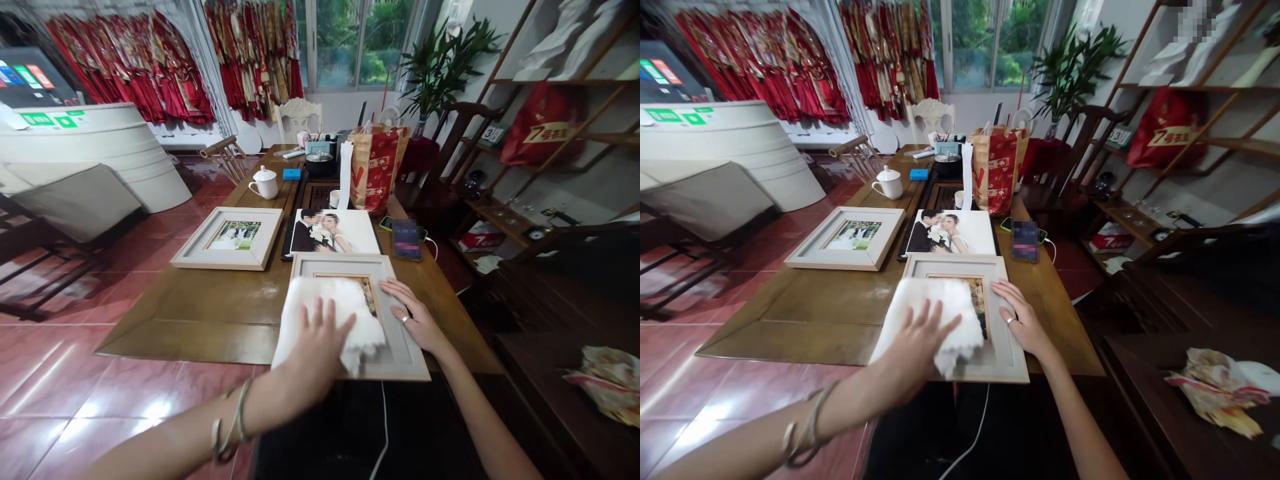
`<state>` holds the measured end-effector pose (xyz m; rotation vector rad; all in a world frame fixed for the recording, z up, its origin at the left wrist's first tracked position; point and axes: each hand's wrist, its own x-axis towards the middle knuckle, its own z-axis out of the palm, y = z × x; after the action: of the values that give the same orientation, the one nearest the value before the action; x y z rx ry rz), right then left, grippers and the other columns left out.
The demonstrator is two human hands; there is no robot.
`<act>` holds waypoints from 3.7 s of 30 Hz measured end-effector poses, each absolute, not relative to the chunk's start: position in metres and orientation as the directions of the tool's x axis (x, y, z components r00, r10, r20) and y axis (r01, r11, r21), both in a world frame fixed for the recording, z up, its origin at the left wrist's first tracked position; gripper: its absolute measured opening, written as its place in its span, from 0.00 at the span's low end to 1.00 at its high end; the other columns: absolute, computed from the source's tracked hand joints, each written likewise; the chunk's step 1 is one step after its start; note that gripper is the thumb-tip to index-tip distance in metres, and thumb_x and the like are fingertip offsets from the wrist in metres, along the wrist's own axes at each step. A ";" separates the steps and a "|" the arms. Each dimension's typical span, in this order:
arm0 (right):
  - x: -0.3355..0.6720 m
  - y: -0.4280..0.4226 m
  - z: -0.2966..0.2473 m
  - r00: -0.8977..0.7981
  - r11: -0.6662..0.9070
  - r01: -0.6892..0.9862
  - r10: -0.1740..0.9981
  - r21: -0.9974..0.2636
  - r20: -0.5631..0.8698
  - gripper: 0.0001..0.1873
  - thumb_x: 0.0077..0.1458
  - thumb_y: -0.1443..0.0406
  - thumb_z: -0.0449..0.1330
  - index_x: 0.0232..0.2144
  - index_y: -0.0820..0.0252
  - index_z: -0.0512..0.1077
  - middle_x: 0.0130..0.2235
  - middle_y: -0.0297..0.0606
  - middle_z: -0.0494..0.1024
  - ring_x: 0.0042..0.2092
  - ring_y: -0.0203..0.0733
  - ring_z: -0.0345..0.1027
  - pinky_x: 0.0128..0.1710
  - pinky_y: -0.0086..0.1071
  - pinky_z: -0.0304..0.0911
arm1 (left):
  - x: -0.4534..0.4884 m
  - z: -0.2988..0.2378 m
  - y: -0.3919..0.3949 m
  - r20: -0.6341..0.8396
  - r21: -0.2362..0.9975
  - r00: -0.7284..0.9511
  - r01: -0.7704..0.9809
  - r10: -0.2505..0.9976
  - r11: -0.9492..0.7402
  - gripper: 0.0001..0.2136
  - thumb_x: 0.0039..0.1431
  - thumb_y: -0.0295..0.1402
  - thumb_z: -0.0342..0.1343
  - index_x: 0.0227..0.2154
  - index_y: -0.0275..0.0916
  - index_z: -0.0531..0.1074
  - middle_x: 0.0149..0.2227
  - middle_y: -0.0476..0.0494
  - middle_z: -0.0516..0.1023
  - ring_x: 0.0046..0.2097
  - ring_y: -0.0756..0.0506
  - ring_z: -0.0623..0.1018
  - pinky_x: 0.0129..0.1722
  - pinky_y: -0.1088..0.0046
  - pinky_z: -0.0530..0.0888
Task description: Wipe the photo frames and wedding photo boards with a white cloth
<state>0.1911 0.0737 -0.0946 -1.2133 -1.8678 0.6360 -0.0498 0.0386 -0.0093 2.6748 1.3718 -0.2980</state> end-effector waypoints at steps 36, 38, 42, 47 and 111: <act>0.192 0.075 -0.095 -0.220 0.426 0.483 0.905 -0.765 0.366 0.20 0.59 0.61 0.50 0.54 0.50 0.65 0.57 0.40 0.65 0.62 0.49 0.50 0.61 0.52 0.47 | -0.021 -0.006 0.028 -0.232 0.087 0.704 0.702 0.671 -0.707 0.29 0.56 0.25 0.49 0.61 0.40 0.50 0.63 0.32 0.55 0.63 0.32 0.55 0.55 0.44 0.61; 0.192 0.075 -0.097 -0.204 0.419 0.485 0.908 -0.768 0.367 0.20 0.59 0.62 0.50 0.53 0.50 0.65 0.57 0.40 0.65 0.62 0.48 0.50 0.60 0.52 0.47 | -0.021 -0.018 0.052 -0.152 -0.001 0.645 0.758 0.749 -0.653 0.30 0.56 0.24 0.48 0.61 0.40 0.50 0.64 0.32 0.51 0.64 0.31 0.52 0.56 0.42 0.58; 0.193 0.075 -0.099 -0.190 0.407 0.494 0.913 -0.768 0.362 0.20 0.58 0.64 0.51 0.53 0.50 0.65 0.58 0.40 0.64 0.62 0.47 0.51 0.61 0.50 0.47 | -0.023 -0.027 0.095 -0.015 -0.061 0.623 0.780 0.782 -0.623 0.29 0.56 0.19 0.44 0.61 0.41 0.51 0.64 0.35 0.52 0.65 0.35 0.52 0.58 0.48 0.57; 0.194 0.076 -0.104 -0.167 0.389 0.519 0.919 -0.761 0.356 0.20 0.57 0.65 0.52 0.52 0.51 0.66 0.58 0.39 0.65 0.61 0.48 0.51 0.61 0.49 0.48 | -0.007 -0.022 0.121 0.096 -0.046 0.664 0.748 0.742 -0.663 0.31 0.54 0.18 0.44 0.62 0.32 0.46 0.66 0.33 0.45 0.66 0.38 0.48 0.61 0.56 0.53; 0.192 0.074 -0.093 -0.214 0.407 0.491 0.913 -0.771 0.346 0.20 0.59 0.65 0.50 0.54 0.49 0.64 0.58 0.38 0.64 0.62 0.46 0.50 0.61 0.51 0.45 | -0.047 -0.005 0.062 -0.123 -0.208 0.507 0.827 0.853 -0.522 0.21 0.54 0.16 0.46 0.52 0.22 0.61 0.53 0.18 0.66 0.56 0.32 0.67 0.49 0.54 0.69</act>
<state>0.1918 0.0735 -0.0933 -1.2064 -1.8523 0.6577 -0.0474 0.0620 -0.0052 2.8311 1.5865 -0.3441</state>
